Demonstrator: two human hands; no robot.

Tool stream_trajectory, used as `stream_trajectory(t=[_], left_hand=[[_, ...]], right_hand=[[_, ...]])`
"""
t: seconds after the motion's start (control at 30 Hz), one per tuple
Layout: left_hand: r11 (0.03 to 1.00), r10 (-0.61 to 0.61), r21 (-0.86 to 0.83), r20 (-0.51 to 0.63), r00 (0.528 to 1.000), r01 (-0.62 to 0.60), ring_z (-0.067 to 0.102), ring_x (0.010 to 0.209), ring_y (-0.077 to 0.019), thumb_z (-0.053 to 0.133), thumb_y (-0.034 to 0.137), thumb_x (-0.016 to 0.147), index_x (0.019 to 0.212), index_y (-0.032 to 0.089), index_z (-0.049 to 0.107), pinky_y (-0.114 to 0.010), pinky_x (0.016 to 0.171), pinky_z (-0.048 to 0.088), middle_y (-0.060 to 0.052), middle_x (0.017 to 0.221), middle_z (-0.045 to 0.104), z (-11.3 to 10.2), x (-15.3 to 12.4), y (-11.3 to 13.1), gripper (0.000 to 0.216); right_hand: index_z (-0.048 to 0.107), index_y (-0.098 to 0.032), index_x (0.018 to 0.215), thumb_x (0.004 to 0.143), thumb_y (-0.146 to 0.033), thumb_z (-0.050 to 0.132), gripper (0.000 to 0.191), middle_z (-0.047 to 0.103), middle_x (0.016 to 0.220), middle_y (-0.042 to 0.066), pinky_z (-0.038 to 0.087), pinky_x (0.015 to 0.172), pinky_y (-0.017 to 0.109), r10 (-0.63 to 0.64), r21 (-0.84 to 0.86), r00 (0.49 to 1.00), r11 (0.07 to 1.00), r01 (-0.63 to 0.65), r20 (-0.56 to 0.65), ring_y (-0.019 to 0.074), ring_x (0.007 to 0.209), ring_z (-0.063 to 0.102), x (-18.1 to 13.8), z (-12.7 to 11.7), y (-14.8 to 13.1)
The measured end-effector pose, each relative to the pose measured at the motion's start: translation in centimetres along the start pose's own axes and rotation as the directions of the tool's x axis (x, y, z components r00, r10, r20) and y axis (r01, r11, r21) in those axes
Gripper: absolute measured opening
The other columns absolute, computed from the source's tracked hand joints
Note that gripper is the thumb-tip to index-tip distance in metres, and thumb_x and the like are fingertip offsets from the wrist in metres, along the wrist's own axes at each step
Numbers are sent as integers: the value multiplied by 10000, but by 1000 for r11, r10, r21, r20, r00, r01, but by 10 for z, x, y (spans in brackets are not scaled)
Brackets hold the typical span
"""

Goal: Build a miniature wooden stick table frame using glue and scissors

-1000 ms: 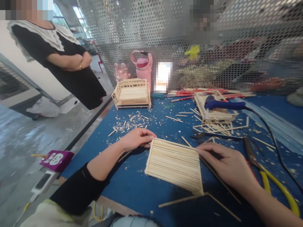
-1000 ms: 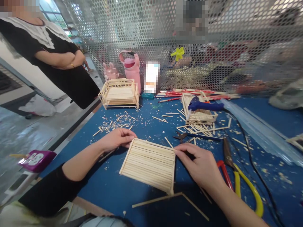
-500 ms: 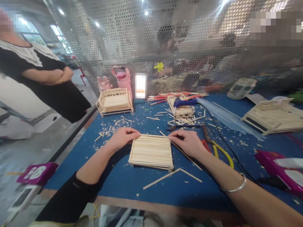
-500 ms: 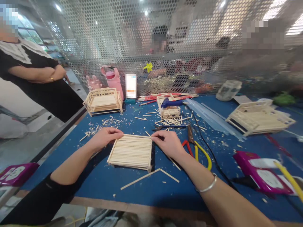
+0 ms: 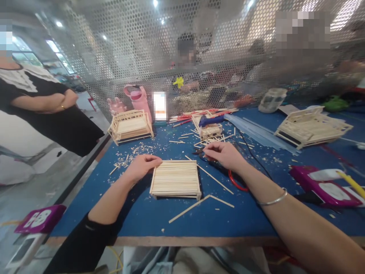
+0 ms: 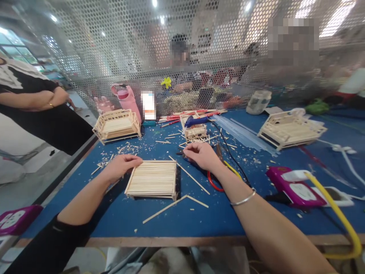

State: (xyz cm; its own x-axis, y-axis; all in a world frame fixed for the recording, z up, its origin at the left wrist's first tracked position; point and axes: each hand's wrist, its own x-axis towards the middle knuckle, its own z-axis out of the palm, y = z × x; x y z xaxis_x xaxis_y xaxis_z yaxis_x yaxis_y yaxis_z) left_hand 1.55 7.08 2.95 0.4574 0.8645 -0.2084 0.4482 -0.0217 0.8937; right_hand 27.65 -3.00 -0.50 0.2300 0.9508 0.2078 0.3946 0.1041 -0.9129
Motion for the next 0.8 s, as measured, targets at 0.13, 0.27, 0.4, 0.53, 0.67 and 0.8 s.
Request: stream_trajectory(t=[0.13,0.27,0.4,0.53,0.67,0.8], left_hand=[[1000,1,-1,18,1000,-1,451,476,-78,694,373,607,724,146,685,-203,489,342,17,570,613,-1,1,-2,256],[998,40,48,12,999,-41,430,469,-73,674,369,633,720,144,690,-200,486,331,23,542,591,-3,0,-4,242],[998,61,15,29,998,-61,445,494,-84,663,383,636,709,136,687,-205,507,354,16,545,587,-4,0,-6,258],[997,71,-8,65,995,-70,425,477,-87,658,402,624,681,141,684,-213,499,355,29,509,551,-6,2,-9,268],[990,120,64,67,991,-124,424,480,-91,624,384,658,700,154,691,-214,489,337,26,525,557,-7,3,-13,243],[987,142,58,94,985,-148,454,503,-100,612,364,675,706,160,685,-218,506,359,17,562,579,-6,2,-16,219]], right_hand=[[660,-170,720,691,-363,593,207,646,611,-8,466,560,244,-30,-87,996,996,37,79,116,547,563,-7,13,-7],[673,-169,748,698,-357,589,212,651,620,-8,453,542,233,-77,-206,990,974,99,117,124,557,563,-12,24,-12],[662,-155,861,794,-413,460,334,669,653,13,463,519,237,-123,-375,991,918,130,44,136,549,582,-4,16,-14],[641,-150,937,845,-338,385,330,690,902,89,478,732,329,-185,-604,974,794,70,-130,207,800,625,31,-8,-24],[569,-153,1117,831,-201,439,318,525,1259,145,301,979,478,-160,-780,975,625,-20,-153,293,1197,421,79,-24,-30],[587,-156,1054,834,-272,545,252,582,1137,112,413,884,468,81,-866,994,490,-104,-74,253,1051,535,117,-26,-18]])
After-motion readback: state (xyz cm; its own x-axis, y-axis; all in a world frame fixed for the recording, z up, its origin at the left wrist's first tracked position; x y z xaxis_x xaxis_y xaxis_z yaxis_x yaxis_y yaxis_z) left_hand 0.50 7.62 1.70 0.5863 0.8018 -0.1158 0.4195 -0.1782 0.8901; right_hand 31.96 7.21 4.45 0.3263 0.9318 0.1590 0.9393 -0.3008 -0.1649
